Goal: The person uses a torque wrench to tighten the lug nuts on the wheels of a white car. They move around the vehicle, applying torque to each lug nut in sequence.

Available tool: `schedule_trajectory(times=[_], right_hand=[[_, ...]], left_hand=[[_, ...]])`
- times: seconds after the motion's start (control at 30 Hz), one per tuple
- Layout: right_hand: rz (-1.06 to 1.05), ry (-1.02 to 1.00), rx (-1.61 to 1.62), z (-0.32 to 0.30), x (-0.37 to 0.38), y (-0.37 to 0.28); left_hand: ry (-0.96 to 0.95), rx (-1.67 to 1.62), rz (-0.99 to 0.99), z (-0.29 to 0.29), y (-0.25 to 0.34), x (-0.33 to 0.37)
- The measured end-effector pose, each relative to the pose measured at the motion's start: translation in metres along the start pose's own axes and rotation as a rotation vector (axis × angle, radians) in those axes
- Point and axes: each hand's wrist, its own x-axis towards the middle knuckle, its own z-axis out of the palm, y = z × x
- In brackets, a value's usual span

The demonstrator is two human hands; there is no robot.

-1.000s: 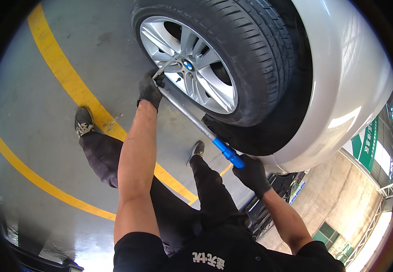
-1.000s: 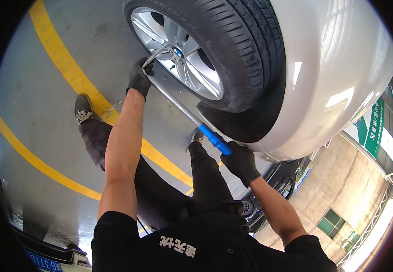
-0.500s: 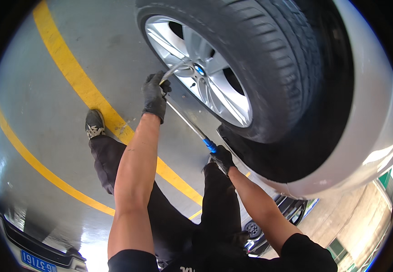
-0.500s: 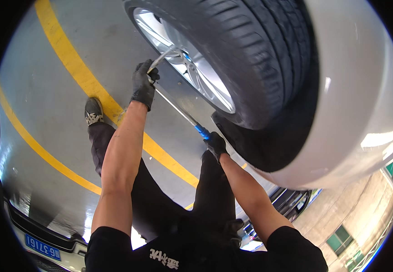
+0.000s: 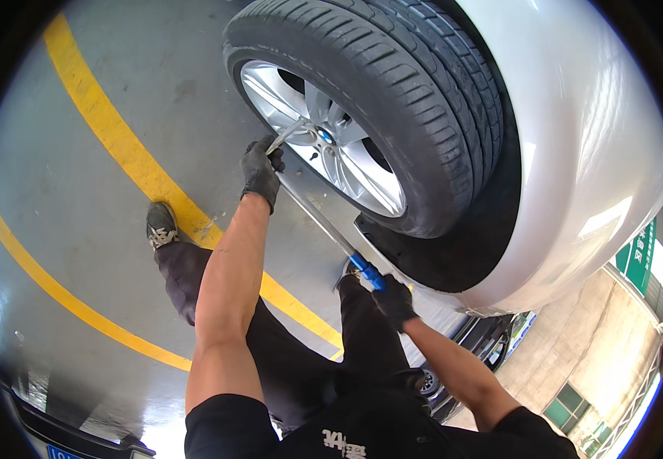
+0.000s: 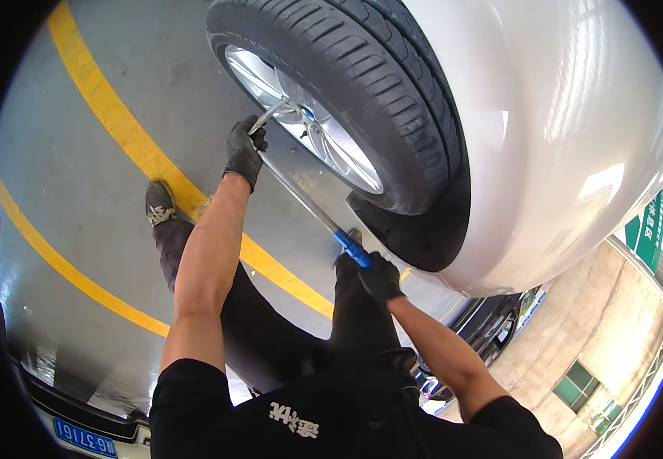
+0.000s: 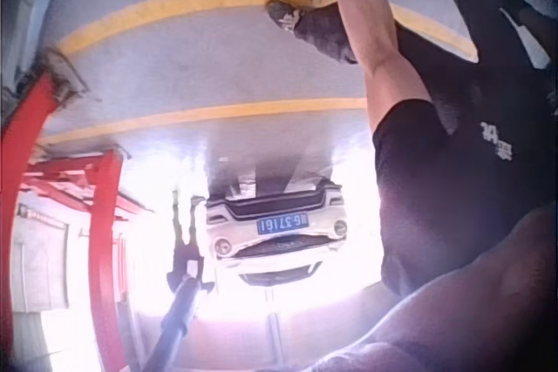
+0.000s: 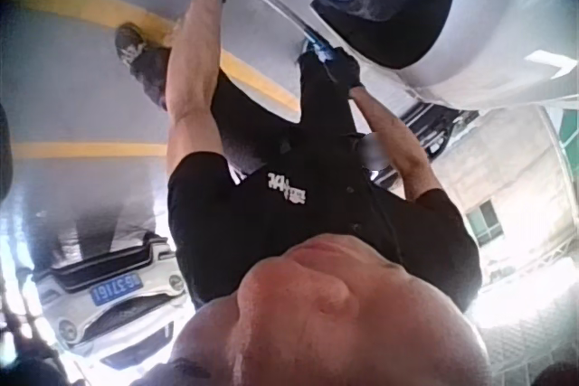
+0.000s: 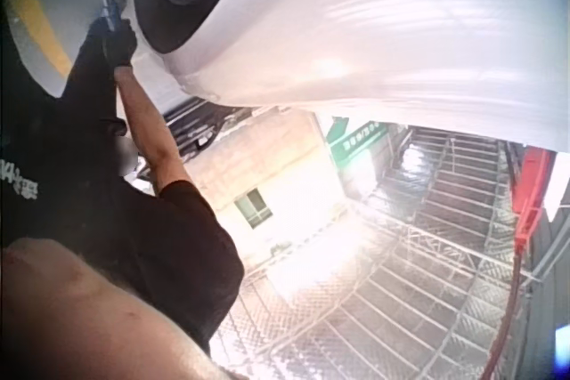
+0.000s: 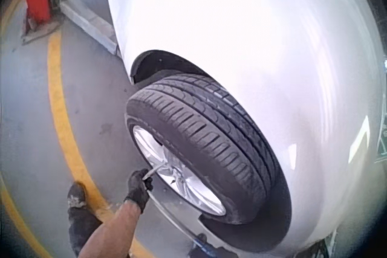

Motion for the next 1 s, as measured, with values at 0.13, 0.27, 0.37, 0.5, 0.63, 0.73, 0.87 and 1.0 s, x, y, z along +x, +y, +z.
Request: schedule_trajectory(times=[0.13, 0.27, 0.37, 0.5, 0.63, 0.73, 0.87, 1.0], right_hand=[[-0.092, 0.077, -0.080, 0.032, 0.024, 0.000], [-0.058, 0.082, -0.064, 0.040, 0.029, -0.012], [-0.053, 0.090, -0.028, 0.059, 0.027, -0.008], [-0.217, 0.339, 0.025, 0.116, 0.054, 0.006], [-0.109, 0.180, 0.035, 0.116, 0.061, 0.006], [-0.089, 0.070, 0.071, 0.073, 0.040, -0.006], [-0.094, -0.130, -0.041, -0.025, -0.011, -0.021], [-0.057, -0.224, -0.141, -0.068, -0.041, -0.039]], left_hand=[[-0.045, -0.049, 0.168, -0.005, 0.006, 0.018], [0.060, 0.013, 0.163, -0.017, 0.008, 0.013], [0.069, 0.032, 0.187, -0.016, 0.007, 0.007], [-0.071, 0.091, 0.317, -0.017, 0.004, 0.011], [-0.050, 0.050, 0.316, -0.016, 0.005, 0.014], [-0.049, 0.033, 0.279, -0.020, 0.012, 0.004], [-0.033, -0.034, 0.149, -0.045, -0.002, 0.000], [-0.008, -0.061, 0.004, -0.088, -0.031, 0.026]])
